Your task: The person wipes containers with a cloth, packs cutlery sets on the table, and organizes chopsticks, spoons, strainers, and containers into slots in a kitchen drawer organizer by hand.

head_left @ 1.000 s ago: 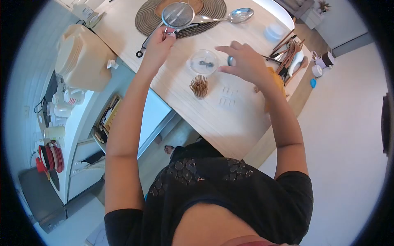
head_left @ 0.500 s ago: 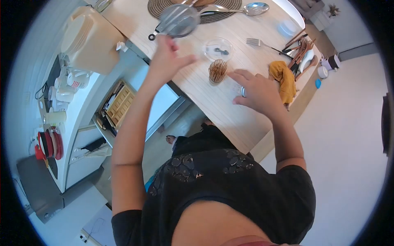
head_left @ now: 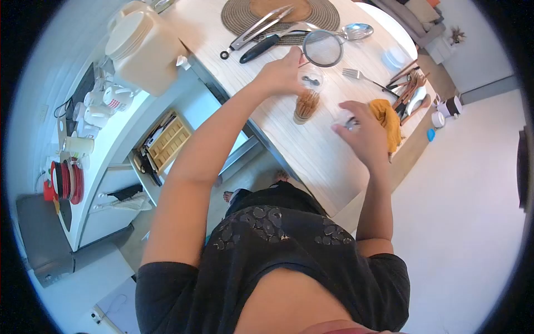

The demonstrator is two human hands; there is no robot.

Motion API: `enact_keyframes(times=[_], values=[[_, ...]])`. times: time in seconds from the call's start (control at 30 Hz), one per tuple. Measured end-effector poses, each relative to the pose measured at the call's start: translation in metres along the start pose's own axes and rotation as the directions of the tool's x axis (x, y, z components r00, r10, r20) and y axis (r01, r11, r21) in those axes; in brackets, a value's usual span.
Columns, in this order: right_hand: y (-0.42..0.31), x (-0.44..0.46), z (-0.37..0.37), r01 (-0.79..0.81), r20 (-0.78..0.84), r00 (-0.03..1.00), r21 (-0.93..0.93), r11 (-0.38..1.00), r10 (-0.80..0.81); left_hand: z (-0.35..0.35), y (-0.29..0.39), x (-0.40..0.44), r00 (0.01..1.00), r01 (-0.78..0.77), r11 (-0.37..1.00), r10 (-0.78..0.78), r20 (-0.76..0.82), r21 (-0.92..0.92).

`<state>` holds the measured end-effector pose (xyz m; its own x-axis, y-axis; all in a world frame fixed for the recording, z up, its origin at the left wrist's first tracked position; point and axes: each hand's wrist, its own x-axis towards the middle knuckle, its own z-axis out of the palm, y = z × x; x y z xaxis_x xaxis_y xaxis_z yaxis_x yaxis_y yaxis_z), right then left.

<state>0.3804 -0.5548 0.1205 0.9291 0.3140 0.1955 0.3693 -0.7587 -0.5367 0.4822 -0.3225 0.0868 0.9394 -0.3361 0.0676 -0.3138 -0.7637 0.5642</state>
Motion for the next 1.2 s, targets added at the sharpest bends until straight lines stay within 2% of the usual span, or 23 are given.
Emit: enact_keyframes(times=[0.03, 0.1, 0.13, 0.17, 0.2, 0.23, 0.3, 0.33, 0.37, 0.43, 0.53, 0.57, 0.63, 0.7, 0.77, 0.87, 0.93, 0.97, 1.03, 1.07, 1.13, 1.17, 1.2], values=[[0.0, 0.0, -0.004, -0.036, -0.1, 0.994, 0.086, 0.996, 0.045, 0.001, -0.002, -0.001, 1.0, 0.005, 1.0, -0.005, -0.011, 0.0], [0.002, -0.002, -0.015, -0.063, -0.105, 0.992, 0.109, 0.992, 0.074, 0.002, -0.007, -0.005, 0.99, -0.048, 0.995, 0.036, -0.134, -0.087], [-0.006, -0.004, -0.023, -0.162, -0.11, 0.972, 0.337, 0.927, 0.21, -0.001, -0.008, -0.006, 0.993, 0.037, 0.985, -0.055, -0.108, -0.166], [-0.013, -0.006, -0.03, -0.108, -0.165, 0.967, 0.417, 0.903, 0.192, -0.003, -0.01, -0.009, 0.99, 0.048, 0.984, -0.07, -0.122, -0.173], [-0.02, -0.009, -0.038, -0.045, -0.22, 0.96, 0.488, 0.872, 0.173, -0.003, -0.017, -0.012, 0.975, 0.017, 0.926, -0.1, -0.201, -0.378], [-0.028, -0.012, -0.043, 0.157, -0.345, 0.938, 0.408, 0.9, -0.007, -0.01, -0.021, -0.021, 0.951, -0.034, 0.828, -0.146, -0.273, -0.56], [-0.052, -0.022, -0.045, 0.432, -0.487, 0.853, 0.457, 0.777, -0.187, -0.027, -0.032, -0.05, 0.927, -0.017, 0.785, -0.22, -0.304, -0.619], [-0.065, -0.028, -0.039, 0.536, -0.515, 0.817, 0.511, 0.672, -0.26, -0.035, -0.041, -0.072, 0.915, -0.056, 0.688, -0.254, -0.312, -0.724], [-0.078, -0.034, -0.031, 0.617, -0.541, 0.779, 0.566, 0.547, -0.318, -0.043, -0.051, -0.099, 0.9, -0.097, 0.577, -0.296, -0.319, -0.811], [-0.11, -0.034, -0.004, 0.559, -0.432, 0.799, 0.79, 0.252, -0.418, -0.053, -0.073, -0.172, 0.874, -0.105, 0.561, -0.341, -0.345, -0.821], [-0.176, -0.021, 0.06, 0.278, 0.051, 0.829, 0.826, 0.49, -0.557, -0.048, -0.108, -0.294, 0.827, -0.086, 0.353, -0.496, -0.265, -0.932], [-0.199, -0.011, 0.088, 0.125, 0.226, 0.829, 0.816, 0.564, -0.511, -0.044, -0.118, -0.337, 0.797, -0.052, 0.295, -0.564, -0.217, -0.954], [-0.242, 0.006, 0.144, -0.205, 0.539, 0.772, 0.711, 0.672, -0.336, -0.025, -0.144, -0.416, 0.686, -0.091, 0.283, -0.677, -0.266, -0.955], [-0.257, 0.019, 0.225, -0.227, 0.591, 0.758, 0.637, 0.736, -0.277, -0.023, -0.155, -0.482, 0.538, -0.118, 0.204, -0.81, -0.235, -0.972], [-0.257, 0.034, 0.313, -0.432, 0.726, 0.667, 0.557, 0.709, -0.164, -0.021, -0.169, -0.532, 0.461, -0.136, 0.248, -0.841, -0.283, -0.959], [-0.276, 0.052, 0.423, -0.314, 0.736, 0.664, 0.434, 0.844, -0.132, -0.027, -0.182, -0.563, 0.334, -0.185, 0.302, -0.876, -0.349, -0.935], [-0.286, 0.057, 0.486, 0.194, 0.58, 0.722, 0.352, 0.916, -0.376, -0.03, -0.187, -0.573, 0.277, -0.208, 0.305, -0.893, -0.354, -0.93], [-0.294, 0.061, 0.509, 0.195, 0.592, 0.71, 0.355, 0.914, -0.381, -0.029, -0.191, -0.573, 0.251, -0.247, 0.288, -0.903, -0.348, -0.925], [-0.315, 0.072, 0.549, 0.211, 0.701, 0.673, 0.121, 0.97, -0.234, -0.03, -0.202, -0.57, 0.216, -0.287, 0.281, -0.912, -0.348, -0.916], [-0.325, 0.076, 0.574, 0.21, 0.708, 0.666, 0.123, 0.97, -0.234, -0.03, -0.206, -0.568, 0.217, -0.327, 0.227, -0.927, -0.307, -0.917], [-0.328, 0.082, 0.62, 0.013, 0.566, 0.824, -0.007, 1.0, -0.007, -0.027, -0.212, -0.564, 0.206, -0.363, 0.136, -0.953, -0.222, -0.922], [-0.326, 0.087, 0.632, 0.015, 0.573, 0.819, -0.012, 1.0, -0.006, -0.025, -0.216, -0.562, 0.2, -0.365, 0.131, -0.956, -0.215, -0.922], [-0.326, 0.097, 0.643, -0.115, 0.55, 0.826, -0.043, 0.992, 0.12, -0.024, -0.222, -0.559, 0.175, -0.392, 0.148, -0.957, -0.232, -0.908]])
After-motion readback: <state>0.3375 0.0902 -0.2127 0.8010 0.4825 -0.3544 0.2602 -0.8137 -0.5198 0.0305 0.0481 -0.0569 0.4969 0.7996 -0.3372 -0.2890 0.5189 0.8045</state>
